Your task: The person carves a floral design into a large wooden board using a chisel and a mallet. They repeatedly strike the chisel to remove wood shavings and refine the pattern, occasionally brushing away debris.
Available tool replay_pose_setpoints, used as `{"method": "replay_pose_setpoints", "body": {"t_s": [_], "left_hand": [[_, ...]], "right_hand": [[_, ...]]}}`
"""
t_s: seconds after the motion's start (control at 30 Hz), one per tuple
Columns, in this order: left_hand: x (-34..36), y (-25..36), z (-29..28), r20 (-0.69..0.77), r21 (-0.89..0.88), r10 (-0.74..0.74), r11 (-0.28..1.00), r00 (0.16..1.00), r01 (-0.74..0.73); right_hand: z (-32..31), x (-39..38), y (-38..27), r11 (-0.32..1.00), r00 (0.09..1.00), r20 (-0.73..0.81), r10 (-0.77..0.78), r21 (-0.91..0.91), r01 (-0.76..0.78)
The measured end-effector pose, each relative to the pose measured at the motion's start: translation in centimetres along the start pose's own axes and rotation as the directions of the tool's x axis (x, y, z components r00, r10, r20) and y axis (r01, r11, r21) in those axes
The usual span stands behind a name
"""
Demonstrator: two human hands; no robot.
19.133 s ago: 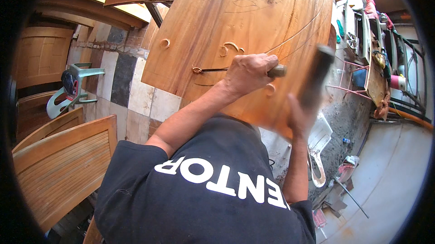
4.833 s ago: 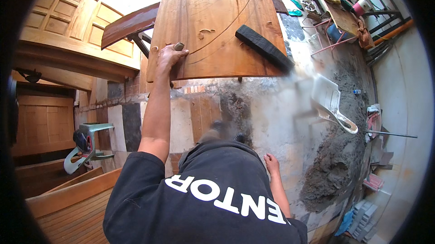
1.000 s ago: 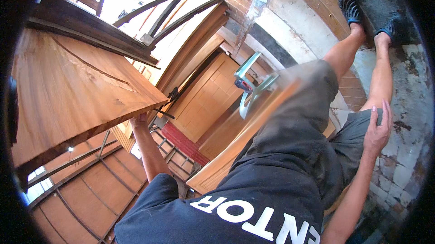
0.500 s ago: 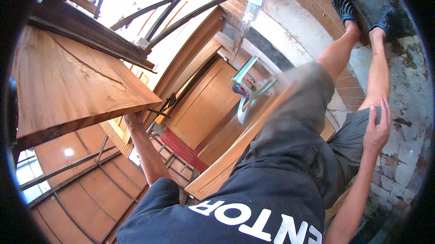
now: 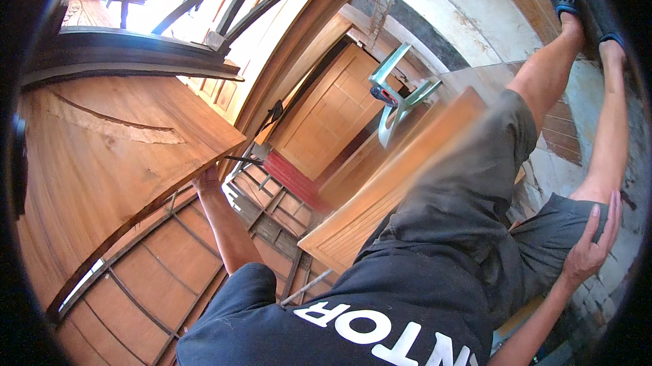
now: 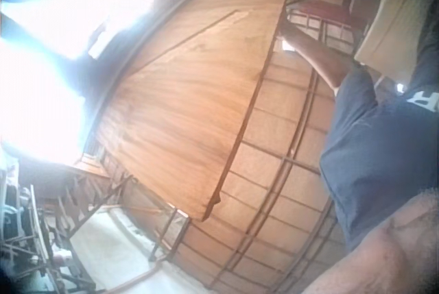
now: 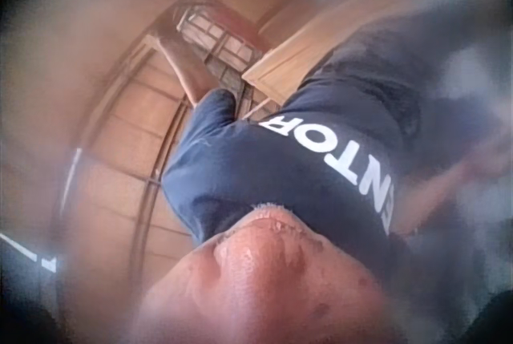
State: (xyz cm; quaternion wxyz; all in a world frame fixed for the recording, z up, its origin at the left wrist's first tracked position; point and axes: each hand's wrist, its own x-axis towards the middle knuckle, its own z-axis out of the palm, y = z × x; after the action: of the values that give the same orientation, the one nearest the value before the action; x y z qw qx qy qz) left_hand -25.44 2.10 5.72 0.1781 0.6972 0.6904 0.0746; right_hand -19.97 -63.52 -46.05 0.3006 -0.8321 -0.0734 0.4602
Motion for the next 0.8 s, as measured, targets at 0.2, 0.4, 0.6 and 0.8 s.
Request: {"method": "replay_pose_setpoints", "body": {"t_s": [0.2,0.4,0.6,0.8], "left_hand": [[-0.8,0.2,-0.7,-0.025,0.011,-0.041,0.999,0.999,0.041],[-0.6,-0.1,-1.0,-0.033,0.005,-0.066,0.998,0.997,0.066],[0.2,-0.3,-0.9,-0.015,-0.025,-0.067,0.997,0.998,0.067],[2.3,-1.4,0.5,0.029,-0.085,-0.066,0.994,0.997,0.069]], "right_hand": [[-0.3,0.5,-0.1,1.0,1.0,0.003,-0.003,0.011,0.003],[-0.5,1.0,-0.5,0.999,1.0,0.01,0.006,0.036,-0.006],[0.0,1.2,-1.3,1.0,1.0,-0.007,-0.003,-0.003,0.003],[1.1,1.8,-1.6,0.998,0.997,-0.03,0.067,0.022,-0.066]]}}
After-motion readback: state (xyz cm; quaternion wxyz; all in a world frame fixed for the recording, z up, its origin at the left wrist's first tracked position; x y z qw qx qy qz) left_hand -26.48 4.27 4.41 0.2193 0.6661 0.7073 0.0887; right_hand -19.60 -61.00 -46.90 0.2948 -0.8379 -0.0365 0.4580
